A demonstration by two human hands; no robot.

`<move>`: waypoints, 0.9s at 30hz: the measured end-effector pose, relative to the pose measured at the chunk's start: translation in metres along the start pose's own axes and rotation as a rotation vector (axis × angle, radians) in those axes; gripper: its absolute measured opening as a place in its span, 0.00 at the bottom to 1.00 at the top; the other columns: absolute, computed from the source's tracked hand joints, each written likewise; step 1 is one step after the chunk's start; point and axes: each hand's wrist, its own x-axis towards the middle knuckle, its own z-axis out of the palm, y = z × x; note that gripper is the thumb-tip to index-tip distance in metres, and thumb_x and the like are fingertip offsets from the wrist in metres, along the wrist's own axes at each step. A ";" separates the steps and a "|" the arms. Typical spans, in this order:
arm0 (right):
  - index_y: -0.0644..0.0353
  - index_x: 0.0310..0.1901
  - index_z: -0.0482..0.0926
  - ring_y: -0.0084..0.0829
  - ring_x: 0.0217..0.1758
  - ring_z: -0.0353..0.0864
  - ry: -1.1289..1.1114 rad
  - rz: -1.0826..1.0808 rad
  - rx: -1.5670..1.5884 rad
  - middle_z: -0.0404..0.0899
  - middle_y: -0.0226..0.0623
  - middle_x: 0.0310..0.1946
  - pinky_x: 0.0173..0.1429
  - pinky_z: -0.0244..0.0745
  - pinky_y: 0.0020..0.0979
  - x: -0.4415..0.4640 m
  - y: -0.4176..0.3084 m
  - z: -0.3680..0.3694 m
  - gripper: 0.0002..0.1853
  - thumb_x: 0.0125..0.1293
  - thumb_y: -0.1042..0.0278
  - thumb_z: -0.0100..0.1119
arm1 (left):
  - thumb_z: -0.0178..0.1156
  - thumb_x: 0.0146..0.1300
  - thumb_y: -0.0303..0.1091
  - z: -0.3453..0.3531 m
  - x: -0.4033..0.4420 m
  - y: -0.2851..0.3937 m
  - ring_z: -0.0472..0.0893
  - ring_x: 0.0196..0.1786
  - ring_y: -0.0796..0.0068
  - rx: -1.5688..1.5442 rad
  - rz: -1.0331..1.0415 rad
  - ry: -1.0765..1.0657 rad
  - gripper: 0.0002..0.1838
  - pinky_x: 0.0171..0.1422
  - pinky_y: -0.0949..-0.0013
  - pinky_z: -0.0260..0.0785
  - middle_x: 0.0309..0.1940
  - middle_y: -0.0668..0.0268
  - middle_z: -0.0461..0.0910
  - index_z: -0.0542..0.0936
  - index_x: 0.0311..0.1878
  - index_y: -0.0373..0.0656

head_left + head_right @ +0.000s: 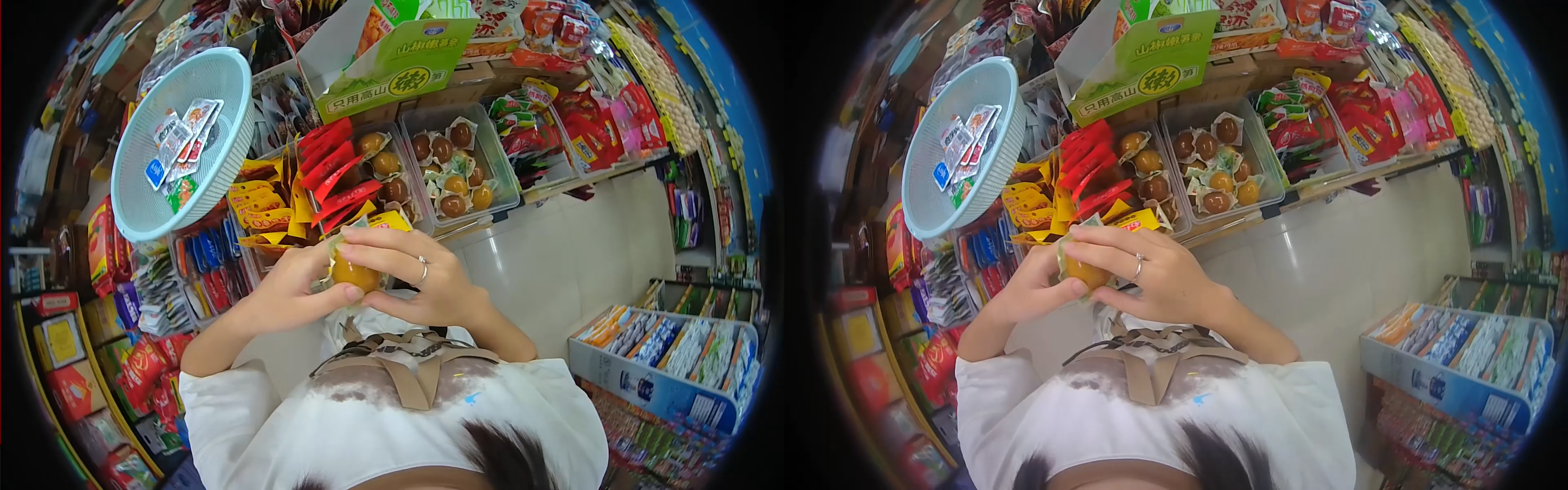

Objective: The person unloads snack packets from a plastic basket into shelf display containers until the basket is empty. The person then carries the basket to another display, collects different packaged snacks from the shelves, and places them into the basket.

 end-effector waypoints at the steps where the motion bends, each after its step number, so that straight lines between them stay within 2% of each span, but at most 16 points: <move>1: 0.56 0.49 0.75 0.35 0.48 0.75 0.000 -0.014 -0.097 0.73 0.41 0.51 0.51 0.71 0.29 -0.004 0.003 -0.007 0.28 0.41 0.73 0.69 | 0.57 0.56 0.38 0.008 0.005 -0.001 0.77 0.48 0.68 -0.013 -0.013 0.048 0.28 0.52 0.67 0.66 0.42 0.58 0.77 0.64 0.58 0.37; 3: 0.57 0.48 0.76 0.35 0.46 0.77 -0.009 -0.036 -0.183 0.75 0.41 0.49 0.50 0.72 0.27 -0.012 0.010 -0.019 0.27 0.40 0.74 0.69 | 0.57 0.56 0.37 0.023 0.016 0.000 0.77 0.48 0.66 0.042 0.045 0.113 0.29 0.52 0.66 0.66 0.42 0.58 0.78 0.63 0.59 0.37; 5: 0.60 0.47 0.76 0.31 0.43 0.78 0.135 -0.104 -0.121 0.76 0.42 0.47 0.42 0.73 0.24 -0.020 0.023 -0.030 0.27 0.40 0.74 0.68 | 0.57 0.56 0.36 0.035 0.024 0.007 0.77 0.47 0.64 0.100 0.097 0.172 0.30 0.52 0.65 0.65 0.41 0.58 0.78 0.61 0.60 0.37; 7: 0.64 0.47 0.76 0.24 0.36 0.77 0.217 -0.081 -0.056 0.76 0.42 0.47 0.34 0.71 0.19 -0.030 0.038 -0.051 0.25 0.41 0.75 0.67 | 0.58 0.53 0.32 0.045 0.026 0.020 0.77 0.46 0.61 0.336 0.153 0.293 0.33 0.52 0.62 0.64 0.43 0.57 0.77 0.60 0.62 0.37; 8: 0.62 0.46 0.77 0.24 0.34 0.78 0.286 0.029 -0.016 0.77 0.39 0.45 0.34 0.71 0.20 -0.031 0.043 -0.065 0.25 0.41 0.75 0.67 | 0.58 0.53 0.32 0.048 0.024 0.019 0.77 0.46 0.61 0.336 0.142 0.313 0.33 0.52 0.62 0.64 0.43 0.57 0.77 0.60 0.62 0.37; 10: 0.61 0.45 0.78 0.23 0.31 0.77 0.353 0.203 -0.071 0.79 0.37 0.43 0.33 0.72 0.20 -0.031 0.064 -0.095 0.24 0.41 0.74 0.67 | 0.58 0.50 0.29 0.052 0.013 0.011 0.77 0.45 0.59 0.687 0.114 0.560 0.34 0.53 0.60 0.63 0.43 0.56 0.77 0.59 0.62 0.37; 11: 0.61 0.44 0.78 0.22 0.29 0.76 0.360 0.267 -0.164 0.79 0.36 0.41 0.33 0.71 0.19 -0.032 0.081 -0.105 0.23 0.41 0.73 0.67 | 0.58 0.49 0.27 0.054 0.005 0.008 0.78 0.43 0.63 0.614 0.064 0.606 0.33 0.52 0.62 0.65 0.42 0.56 0.78 0.61 0.61 0.37; 12: 0.61 0.44 0.78 0.22 0.29 0.76 0.344 0.259 -0.151 0.79 0.36 0.41 0.33 0.71 0.19 -0.032 0.097 -0.112 0.23 0.41 0.73 0.67 | 0.58 0.49 0.27 0.057 -0.003 0.002 0.78 0.43 0.63 0.616 0.050 0.624 0.33 0.52 0.62 0.65 0.42 0.56 0.78 0.61 0.61 0.37; 14: 0.60 0.44 0.78 0.21 0.27 0.74 0.197 0.458 -0.424 0.80 0.35 0.39 0.32 0.70 0.19 -0.030 0.120 -0.120 0.22 0.43 0.69 0.66 | 0.56 0.50 0.25 0.068 -0.016 -0.007 0.79 0.42 0.66 0.373 -0.007 0.830 0.30 0.51 0.66 0.66 0.41 0.56 0.78 0.63 0.59 0.36; 15: 0.59 0.44 0.78 0.28 0.31 0.78 0.091 0.518 -0.463 0.79 0.36 0.38 0.34 0.72 0.25 -0.029 0.126 -0.120 0.19 0.47 0.66 0.63 | 0.53 0.51 0.23 0.074 -0.019 -0.004 0.79 0.40 0.69 0.402 -0.017 0.909 0.27 0.51 0.68 0.67 0.39 0.57 0.79 0.65 0.58 0.36; 16: 0.59 0.44 0.78 0.28 0.31 0.78 0.074 0.509 -0.453 0.79 0.36 0.38 0.34 0.72 0.25 -0.030 0.135 -0.119 0.19 0.47 0.66 0.63 | 0.53 0.51 0.23 0.080 -0.023 -0.004 0.79 0.40 0.69 0.402 -0.031 0.926 0.27 0.51 0.68 0.67 0.39 0.57 0.79 0.65 0.58 0.36; 18: 0.59 0.43 0.77 0.40 0.37 0.78 -0.087 0.579 -0.553 0.79 0.40 0.38 0.39 0.73 0.33 -0.033 0.157 -0.112 0.17 0.50 0.65 0.60 | 0.51 0.57 0.32 0.091 -0.032 -0.008 0.77 0.40 0.71 0.347 -0.100 1.058 0.25 0.52 0.68 0.65 0.38 0.58 0.79 0.63 0.59 0.34; 19: 0.59 0.44 0.75 0.46 0.44 0.75 -0.187 0.613 -0.620 0.76 0.42 0.42 0.44 0.71 0.39 -0.033 0.161 -0.112 0.16 0.52 0.67 0.56 | 0.50 0.52 0.22 0.094 -0.034 -0.008 0.79 0.39 0.71 0.339 -0.076 1.108 0.25 0.51 0.67 0.67 0.37 0.59 0.80 0.66 0.57 0.35; 22: 0.60 0.46 0.73 0.44 0.41 0.75 -0.140 0.434 -0.670 0.75 0.42 0.43 0.43 0.70 0.37 -0.040 0.177 -0.106 0.19 0.50 0.67 0.58 | 0.50 0.52 0.21 0.103 -0.040 -0.004 0.79 0.39 0.71 0.371 -0.119 1.161 0.24 0.50 0.68 0.67 0.37 0.59 0.80 0.67 0.56 0.36; 23: 0.59 0.45 0.72 0.45 0.45 0.73 -0.170 0.516 -0.615 0.73 0.42 0.45 0.46 0.69 0.38 -0.036 0.175 -0.107 0.17 0.51 0.67 0.58 | 0.50 0.52 0.21 0.104 -0.041 -0.001 0.79 0.39 0.71 0.383 -0.138 1.188 0.24 0.50 0.68 0.67 0.37 0.59 0.80 0.67 0.56 0.36; 27: 0.57 0.44 0.71 0.46 0.44 0.74 -0.230 0.522 -0.677 0.73 0.40 0.44 0.44 0.70 0.39 -0.029 0.172 -0.103 0.16 0.52 0.67 0.56 | 0.52 0.52 0.20 0.101 -0.036 0.004 0.79 0.39 0.72 0.452 -0.130 1.191 0.23 0.48 0.70 0.68 0.36 0.59 0.80 0.68 0.55 0.37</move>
